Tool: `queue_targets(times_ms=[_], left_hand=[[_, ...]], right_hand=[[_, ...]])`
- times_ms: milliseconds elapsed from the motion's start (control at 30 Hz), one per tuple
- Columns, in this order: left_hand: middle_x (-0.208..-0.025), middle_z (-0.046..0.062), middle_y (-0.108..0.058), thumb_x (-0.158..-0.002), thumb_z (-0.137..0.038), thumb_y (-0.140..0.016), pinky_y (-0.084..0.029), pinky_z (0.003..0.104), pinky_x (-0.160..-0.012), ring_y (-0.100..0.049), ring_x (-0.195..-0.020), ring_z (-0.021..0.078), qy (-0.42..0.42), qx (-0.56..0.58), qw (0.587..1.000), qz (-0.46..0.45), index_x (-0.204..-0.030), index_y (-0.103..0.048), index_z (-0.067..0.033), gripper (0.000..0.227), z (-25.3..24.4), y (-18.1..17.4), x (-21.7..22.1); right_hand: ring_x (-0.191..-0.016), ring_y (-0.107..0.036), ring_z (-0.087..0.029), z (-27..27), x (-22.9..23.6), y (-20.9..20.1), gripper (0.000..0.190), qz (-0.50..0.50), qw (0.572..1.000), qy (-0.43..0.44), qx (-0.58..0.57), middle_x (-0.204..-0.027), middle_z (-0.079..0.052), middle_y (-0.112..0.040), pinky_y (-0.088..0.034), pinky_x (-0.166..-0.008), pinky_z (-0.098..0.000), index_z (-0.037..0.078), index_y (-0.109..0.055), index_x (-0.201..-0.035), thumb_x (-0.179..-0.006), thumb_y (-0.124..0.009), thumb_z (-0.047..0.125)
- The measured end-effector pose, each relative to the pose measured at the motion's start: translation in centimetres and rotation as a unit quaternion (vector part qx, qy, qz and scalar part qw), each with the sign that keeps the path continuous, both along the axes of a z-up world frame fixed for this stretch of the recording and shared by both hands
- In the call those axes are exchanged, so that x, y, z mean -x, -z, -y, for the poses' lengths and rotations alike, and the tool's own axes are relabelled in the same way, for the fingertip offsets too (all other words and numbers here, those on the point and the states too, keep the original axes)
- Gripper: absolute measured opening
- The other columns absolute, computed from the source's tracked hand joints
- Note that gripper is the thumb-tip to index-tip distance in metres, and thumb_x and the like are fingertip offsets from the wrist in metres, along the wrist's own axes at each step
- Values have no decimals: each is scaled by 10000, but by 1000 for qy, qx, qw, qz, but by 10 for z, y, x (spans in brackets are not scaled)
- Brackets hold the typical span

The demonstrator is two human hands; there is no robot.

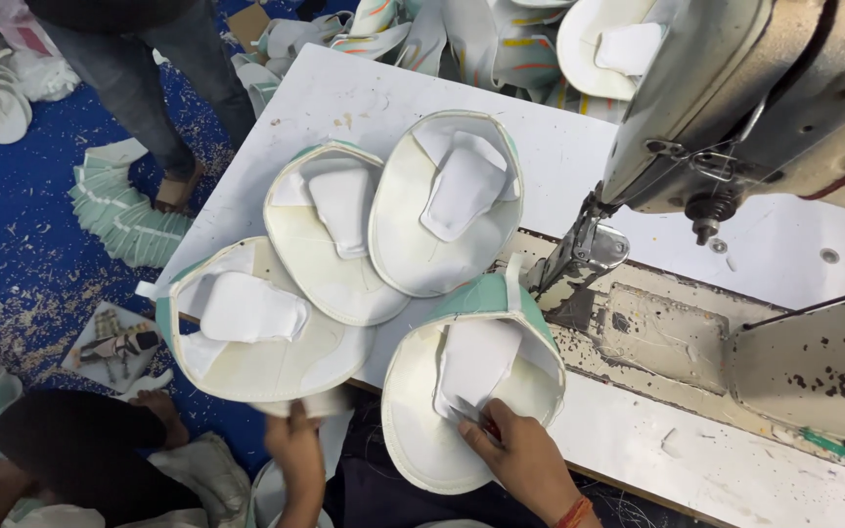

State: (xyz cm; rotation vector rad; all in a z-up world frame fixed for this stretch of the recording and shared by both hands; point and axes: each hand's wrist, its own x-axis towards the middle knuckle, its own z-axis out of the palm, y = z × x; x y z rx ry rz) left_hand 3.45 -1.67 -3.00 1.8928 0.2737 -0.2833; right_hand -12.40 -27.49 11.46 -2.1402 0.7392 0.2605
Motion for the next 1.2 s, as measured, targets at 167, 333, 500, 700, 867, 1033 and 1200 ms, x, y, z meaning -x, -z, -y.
queue_targets(times_ms=[167, 333, 500, 700, 867, 1033, 1200], left_hand=[[-1082, 161, -710, -1104, -127, -520, -526, 347, -777, -677, -899, 224, -110, 26, 949, 294, -1295, -599, 93, 302, -10, -87, 13], [-889, 168, -638, -1039, -98, -589, -468, 401, -628, -632, -736, 290, 24, -184, 875, 447, -1072, -682, 62, 188, 14, -154, -11], [-872, 187, -627, -956, -76, -627, -498, 486, -712, -614, -806, 382, 147, -200, 828, 503, -1112, -704, 65, 224, 86, -180, -37], [-1023, 226, -656, -935, -66, -618, -513, 492, -809, -623, -882, 413, 232, -162, 789, 545, -1163, -656, 84, 275, 161, -170, -62], [-1002, 228, -665, -874, -122, -675, -512, 518, -857, -643, -900, 426, 314, -187, 836, 409, -1075, -632, 38, 261, 187, -156, -67], [-1084, 258, -659, -811, -88, -694, -507, 510, -849, -627, -946, 462, 310, -106, 851, 410, -1202, -617, 60, 425, 186, -155, -76], [-1130, 216, -649, -890, 20, -609, -515, 485, -882, -626, -994, 435, 324, -101, 850, 403, -1267, -647, 5, 379, 196, -184, -86]], right_hand=[[-624, -679, -341, 2, 3, 8, 438, 29, 1000, -1, -7, -660, -161, -668, -524, -605, -447, 42, -613, -860, -897, -682, 472], [-596, -655, -326, 3, 0, -2, 430, 2, 999, 12, -34, -646, -168, -644, -505, -606, -439, 41, -612, -852, -901, -687, 461], [-590, -638, -325, 3, 4, 1, 433, 19, 999, 25, -37, -639, -172, -629, -498, -608, -437, 35, -609, -845, -904, -688, 457], [-607, -647, -327, 4, 4, 6, 456, 39, 998, 29, -39, -665, -179, -648, -507, -624, -443, 17, -649, -888, -906, -695, 470], [-666, -680, -273, 6, 5, 15, 465, 19, 996, 44, -73, -726, -173, -696, -529, -673, -421, 22, -680, -999, -885, -716, 471], [-657, -642, -255, 6, 5, 12, 463, 2, 996, 44, -78, -718, -173, -676, -518, -670, -415, 11, -673, -995, -892, -718, 461], [-665, -628, -244, 5, 3, 9, 462, 3, 997, 41, -69, -716, -164, -660, -508, -672, -408, 2, -678, -984, -895, -723, 453]])
